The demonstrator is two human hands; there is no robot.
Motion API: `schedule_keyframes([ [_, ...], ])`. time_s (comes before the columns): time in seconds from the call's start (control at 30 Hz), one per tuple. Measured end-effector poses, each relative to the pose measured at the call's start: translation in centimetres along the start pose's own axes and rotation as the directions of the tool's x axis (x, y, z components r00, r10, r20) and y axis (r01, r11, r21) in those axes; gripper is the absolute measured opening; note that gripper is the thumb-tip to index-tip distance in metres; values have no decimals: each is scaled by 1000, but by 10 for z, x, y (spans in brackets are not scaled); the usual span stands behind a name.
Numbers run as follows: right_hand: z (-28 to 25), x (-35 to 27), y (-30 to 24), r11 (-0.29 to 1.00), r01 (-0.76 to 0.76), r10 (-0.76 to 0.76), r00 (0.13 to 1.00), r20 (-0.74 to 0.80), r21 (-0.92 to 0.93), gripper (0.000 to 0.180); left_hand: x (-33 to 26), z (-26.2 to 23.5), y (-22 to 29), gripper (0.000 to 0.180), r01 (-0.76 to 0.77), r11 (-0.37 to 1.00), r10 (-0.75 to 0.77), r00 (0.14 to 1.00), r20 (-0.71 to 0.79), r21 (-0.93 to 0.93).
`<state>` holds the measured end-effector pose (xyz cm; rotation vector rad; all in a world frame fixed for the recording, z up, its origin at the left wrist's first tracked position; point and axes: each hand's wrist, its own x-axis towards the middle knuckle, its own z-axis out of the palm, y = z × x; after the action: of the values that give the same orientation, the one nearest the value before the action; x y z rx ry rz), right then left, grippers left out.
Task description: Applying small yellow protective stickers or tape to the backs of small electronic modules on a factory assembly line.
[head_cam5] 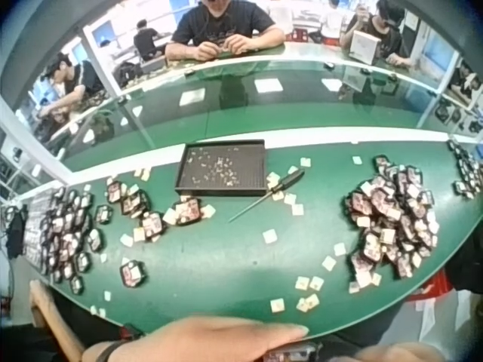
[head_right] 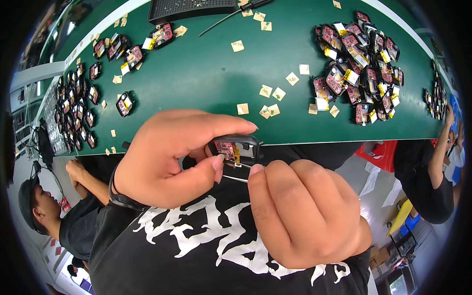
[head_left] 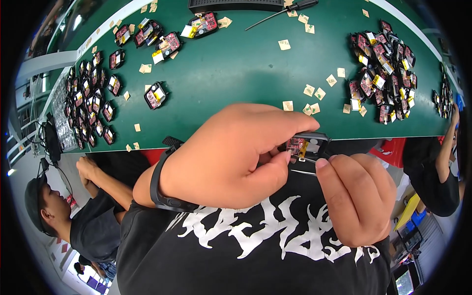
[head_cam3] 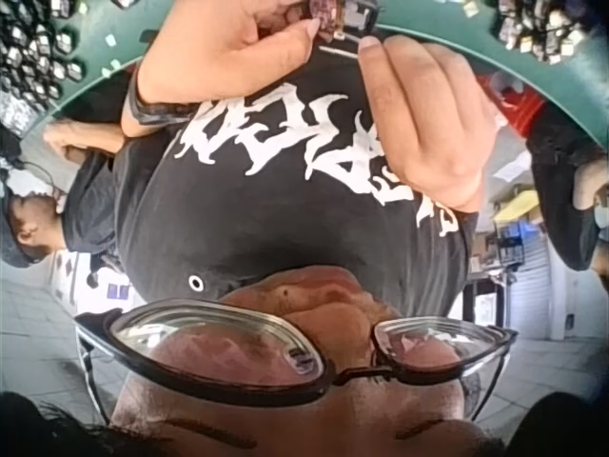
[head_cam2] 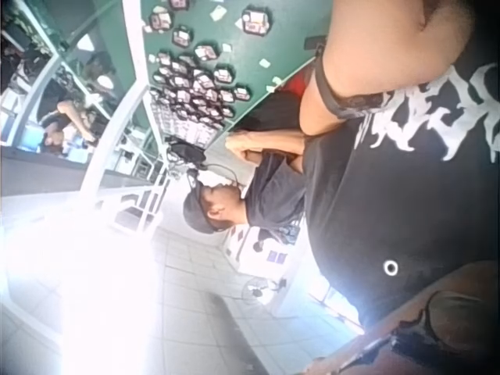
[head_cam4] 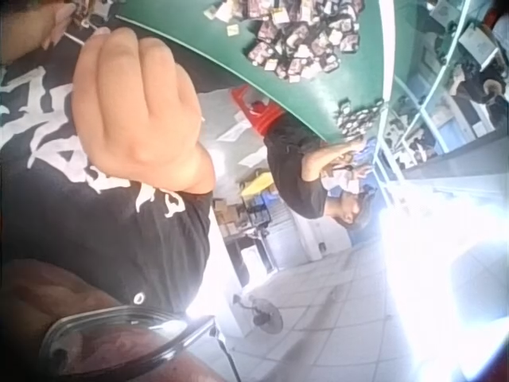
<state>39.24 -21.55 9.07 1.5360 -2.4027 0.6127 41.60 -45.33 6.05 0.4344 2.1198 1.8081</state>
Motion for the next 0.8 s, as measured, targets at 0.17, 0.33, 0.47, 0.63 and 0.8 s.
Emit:
schedule_keyframes([
  [0.17,3,1,0,999,30,-29,999,27,-29,29,1,0,5,48,-52,991,56,998,-31,125],
  [0.33,-1,3,-2,999,34,-32,995,91,-21,28,1,2,-1,49,-102,987,107,994,-31,127],
  [0.47,-2,4,-1,1000,-7,6,993,116,8,28,1,1,-7,46,-42,999,42,999,-5,8],
  [0.63,-3,4,9,991,-88,74,988,139,97,31,-6,-6,-7,38,157,973,-157,987,13,-172],
  [0.8,2,-20,33,796,-594,603,794,-73,118,31,-33,-18,-9,23,327,922,-368,907,-205,-208],
])
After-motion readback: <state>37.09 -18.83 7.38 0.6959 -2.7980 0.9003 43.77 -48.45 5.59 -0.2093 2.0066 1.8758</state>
